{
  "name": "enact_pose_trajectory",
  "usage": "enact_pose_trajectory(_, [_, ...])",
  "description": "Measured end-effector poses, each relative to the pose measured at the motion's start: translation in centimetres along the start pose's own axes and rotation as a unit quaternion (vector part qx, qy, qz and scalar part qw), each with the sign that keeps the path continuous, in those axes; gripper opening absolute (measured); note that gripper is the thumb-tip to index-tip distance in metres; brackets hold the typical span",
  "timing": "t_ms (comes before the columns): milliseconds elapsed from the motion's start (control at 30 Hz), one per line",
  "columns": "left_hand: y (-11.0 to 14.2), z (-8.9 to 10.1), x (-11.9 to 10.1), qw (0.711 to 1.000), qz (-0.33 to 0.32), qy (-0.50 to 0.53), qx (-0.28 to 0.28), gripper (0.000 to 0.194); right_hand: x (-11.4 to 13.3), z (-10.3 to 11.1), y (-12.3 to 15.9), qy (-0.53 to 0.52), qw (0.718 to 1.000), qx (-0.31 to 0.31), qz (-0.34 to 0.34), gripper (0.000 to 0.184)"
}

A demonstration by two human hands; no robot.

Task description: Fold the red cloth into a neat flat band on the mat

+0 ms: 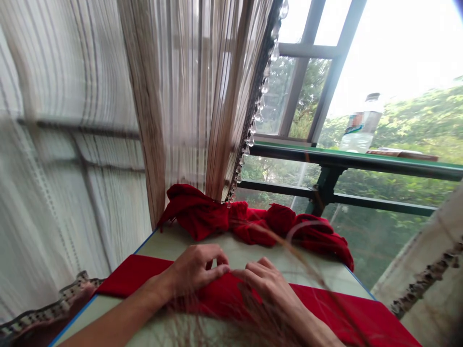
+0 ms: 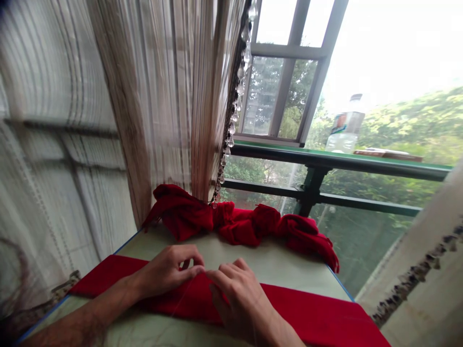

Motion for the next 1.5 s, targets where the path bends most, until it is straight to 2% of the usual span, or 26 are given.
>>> enact_pose_trajectory(100, [0.0, -0.1, 0.0, 1.0, 0.002, 0.001, -0.009, 0.017, -0.3, -0.2, 0.0, 0.0, 1.0, 0.017, -0.002, 0.037])
enact_pose_trajectory(267, [0.1, -0.4, 0.1, 1.0, 0.014, -0.025, 0.005, 0.015, -1.5, -0.9, 0.0, -0.017, 0.996, 0.082, 0.03, 0.018])
enact_pose_trajectory(367, [0.0, -0.3, 0.2, 0.998, 0.033, -0.044, 0.0, 0.014, -1.9, -1.0, 0.1, -0.021, 0.994, 0.098, 0.033, 0.015])
enact_pose_trajectory(500, [-0.2, -0.2, 0.2, 0.998, 0.025, -0.062, 0.006, 0.009, -1.7, -0.9, 0.1, -0.025, 0.992, 0.119, 0.028, 0.009])
enact_pose_trajectory(800, [0.0, -0.5, 0.3, 0.997, -0.009, -0.061, 0.045, 0.009, -0.8, -0.6, 0.2, -0.038, 0.987, 0.155, 0.006, 0.015])
enact_pose_trajectory(967, [0.2, -0.5, -0.1, 0.995, -0.019, -0.022, 0.09, 0.013, -0.7, -0.5, 0.1, -0.051, 0.985, 0.165, -0.003, 0.016])
enact_pose_trajectory(1067, [0.3, -0.4, -0.4, 0.991, -0.004, -0.006, 0.133, 0.023, -0.7, -0.5, 0.1, -0.058, 0.983, 0.173, -0.002, 0.015])
enact_pose_trajectory(1200, [0.2, -0.2, -0.5, 0.987, 0.033, -0.008, 0.156, 0.038, -0.8, -0.5, 0.1, -0.063, 0.982, 0.179, -0.005, 0.017])
enact_pose_trajectory(1500, [0.2, -0.2, -0.2, 0.985, 0.051, -0.007, 0.163, 0.041, -1.0, -0.8, 0.4, -0.062, 0.982, 0.177, 0.006, 0.015])
Point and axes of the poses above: each hand's wrist, its own y-axis away from the middle knuckle, its own z-axis out of the back of the hand, x = y × z, the point moved 1 cm from there along -y, towards the middle knuckle, and after that the axes turned 7 degrees about y, right-handed, at the moved point
